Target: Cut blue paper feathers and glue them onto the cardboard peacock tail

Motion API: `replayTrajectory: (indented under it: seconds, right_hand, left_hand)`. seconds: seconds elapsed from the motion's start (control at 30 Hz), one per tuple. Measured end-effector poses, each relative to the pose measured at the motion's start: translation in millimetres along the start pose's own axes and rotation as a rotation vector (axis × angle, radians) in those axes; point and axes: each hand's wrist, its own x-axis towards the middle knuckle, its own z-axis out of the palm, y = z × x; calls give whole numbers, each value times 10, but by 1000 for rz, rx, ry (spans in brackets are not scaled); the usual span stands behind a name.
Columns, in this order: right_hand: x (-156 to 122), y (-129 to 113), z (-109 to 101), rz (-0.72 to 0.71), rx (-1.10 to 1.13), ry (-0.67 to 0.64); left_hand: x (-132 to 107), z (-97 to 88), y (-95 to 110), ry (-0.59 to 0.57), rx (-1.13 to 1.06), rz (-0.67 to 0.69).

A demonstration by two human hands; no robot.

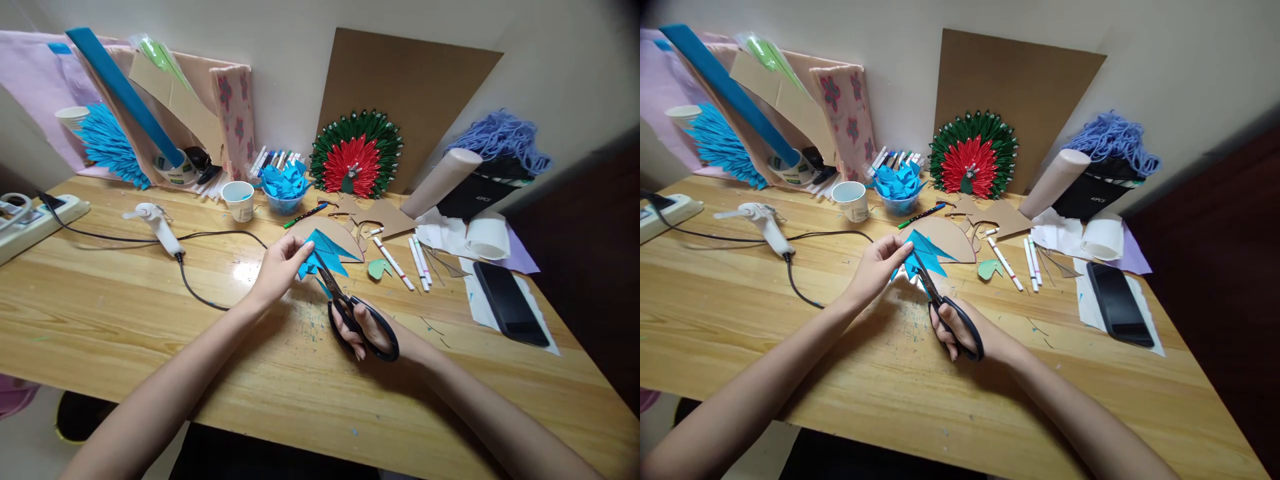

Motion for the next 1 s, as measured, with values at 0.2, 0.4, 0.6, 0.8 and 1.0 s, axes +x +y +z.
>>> replayTrajectory:
  seconds: [0.2, 0.4, 0.6, 0.8, 1.0]
  right_hand:
    - [16, 56, 1, 18, 18, 28]
    - [-1, 11, 9, -10, 6, -21]
    - [20, 62, 29, -8, 20, 22]
    - [37, 134, 62, -25, 72, 50]
    - [48, 161, 71, -27, 95, 42]
  left_hand:
    - [0, -7, -8, -6, -54, -22]
    - [-24, 3, -4, 4, 28, 22]
    - [-31, 12, 9, 11, 33, 21]
    - [-30, 21, 11, 7, -40, -11]
    - [-44, 32, 8, 3, -30, -63]
